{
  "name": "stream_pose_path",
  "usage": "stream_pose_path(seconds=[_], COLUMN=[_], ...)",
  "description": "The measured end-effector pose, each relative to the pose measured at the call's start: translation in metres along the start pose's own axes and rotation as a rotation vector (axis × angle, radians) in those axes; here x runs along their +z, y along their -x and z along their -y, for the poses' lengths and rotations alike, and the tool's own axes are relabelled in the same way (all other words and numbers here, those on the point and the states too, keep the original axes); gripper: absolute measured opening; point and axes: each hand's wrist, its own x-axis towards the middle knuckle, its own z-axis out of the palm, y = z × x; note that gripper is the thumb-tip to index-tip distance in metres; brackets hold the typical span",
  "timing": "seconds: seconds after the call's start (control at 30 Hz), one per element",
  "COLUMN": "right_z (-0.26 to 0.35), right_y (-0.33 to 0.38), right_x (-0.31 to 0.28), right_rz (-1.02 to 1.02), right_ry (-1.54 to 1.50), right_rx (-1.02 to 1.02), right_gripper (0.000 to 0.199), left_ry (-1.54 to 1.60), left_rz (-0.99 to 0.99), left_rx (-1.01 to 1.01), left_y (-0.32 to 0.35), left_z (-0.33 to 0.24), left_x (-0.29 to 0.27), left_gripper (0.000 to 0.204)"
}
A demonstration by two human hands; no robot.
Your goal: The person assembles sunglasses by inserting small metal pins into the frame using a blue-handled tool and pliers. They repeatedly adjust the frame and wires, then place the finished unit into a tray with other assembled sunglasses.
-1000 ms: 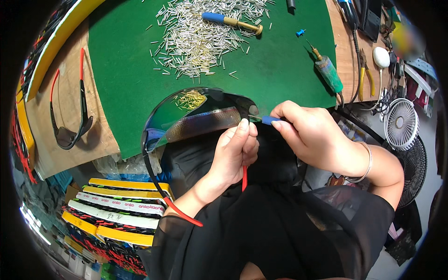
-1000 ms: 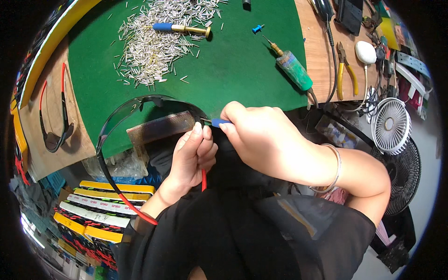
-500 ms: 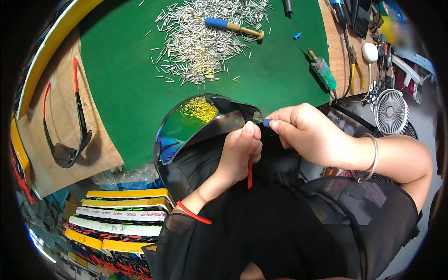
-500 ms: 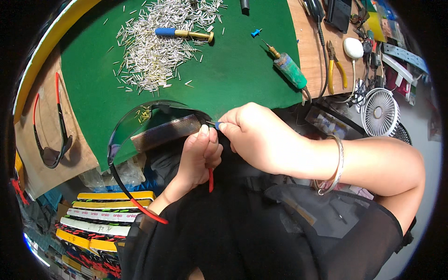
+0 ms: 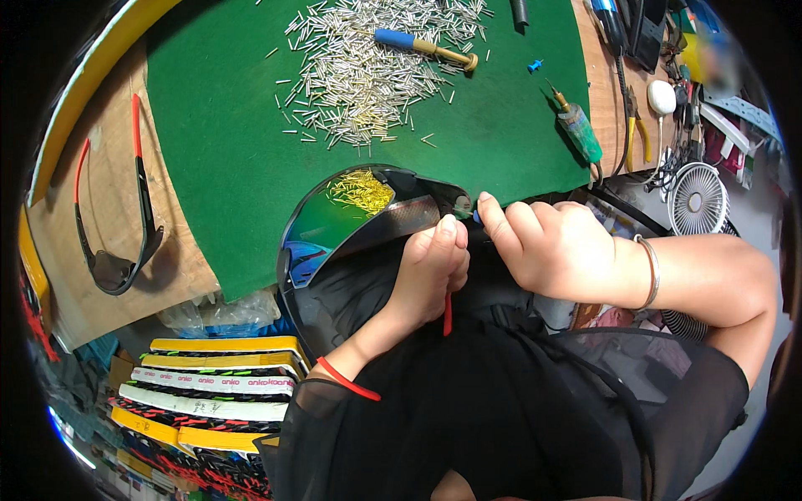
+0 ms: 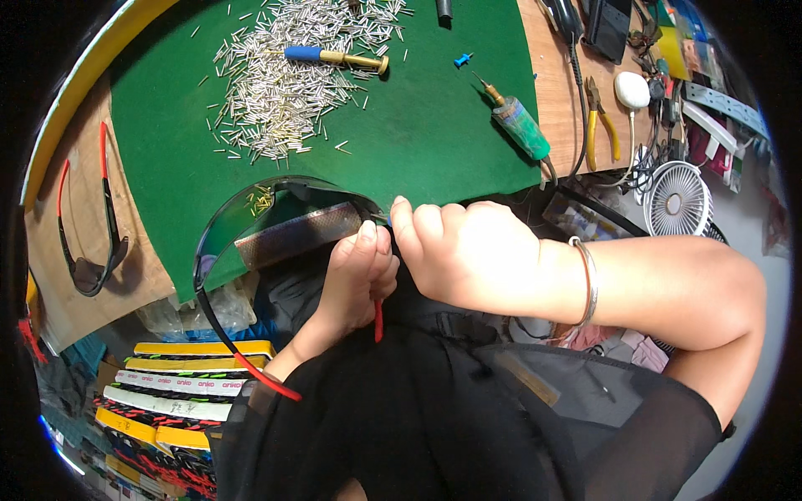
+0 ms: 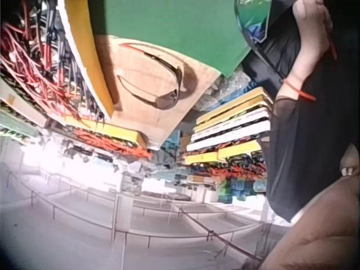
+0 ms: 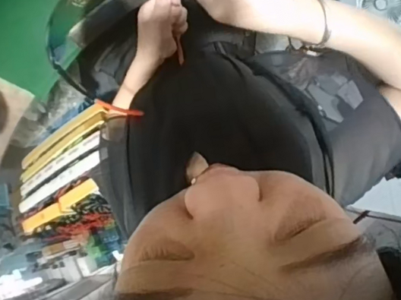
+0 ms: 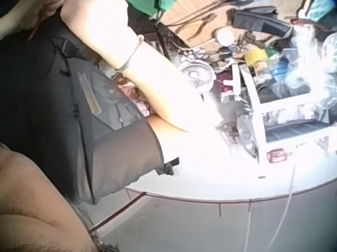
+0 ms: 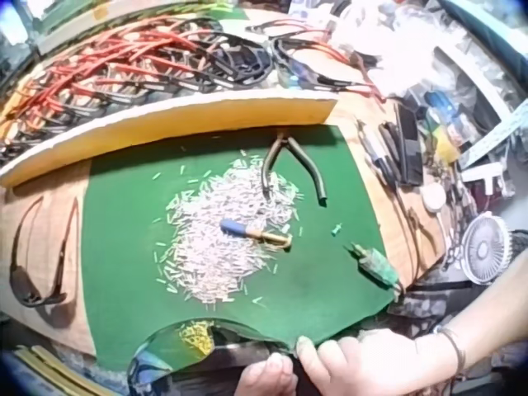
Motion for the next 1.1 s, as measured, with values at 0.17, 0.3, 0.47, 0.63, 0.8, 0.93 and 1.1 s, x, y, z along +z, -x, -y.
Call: stream_pose_path(seconds=[0.17,0.3,0.47,0.63,0.8,0.93,1.1], right_z=[-0.002,-0.002,0.002,0.003,0.002,0.001,0.002], right_y=[-0.003,-0.01,-0.009,-0.003,-0.006,-0.008,-0.004], right_x=[0.002,-0.007,-0.008,0.0,0.002,-0.007,-0.004], right_rz=[-0.088,0.061,0.123,-0.073,-0.208,0.003,0.06], right_ry=[-0.118,-0.47,-0.448,-0.139,-0.084,-0.336,-0.371], right_rx=[0.061,0.368,0.36,0.151,0.099,0.366,0.372], right_gripper=[0.019,0.013,0.013,0.011,0.013,0.02,0.022], left_ry=[0.025,0.02,0.038,0.058,0.075,0.07,0.051], left_rz=[0.012,0.016,0.043,0.054,0.078,0.048,0.064], left_rx=[-0.004,-0.002,0.004,0.004,0.006,0.011,-0.011], left_y=[0.001,0.001,0.001,0.0,-0.001,0.0,0.0], left_z=[0.001,0.0,-0.001,0.002,0.006,0.002,0.0], left_x=[0.0,0.0,-0.001,-0.002,-0.006,-0.002,-0.002], left_gripper=[0.029,0.029,0.028,0.028,0.027,0.026,0.027])
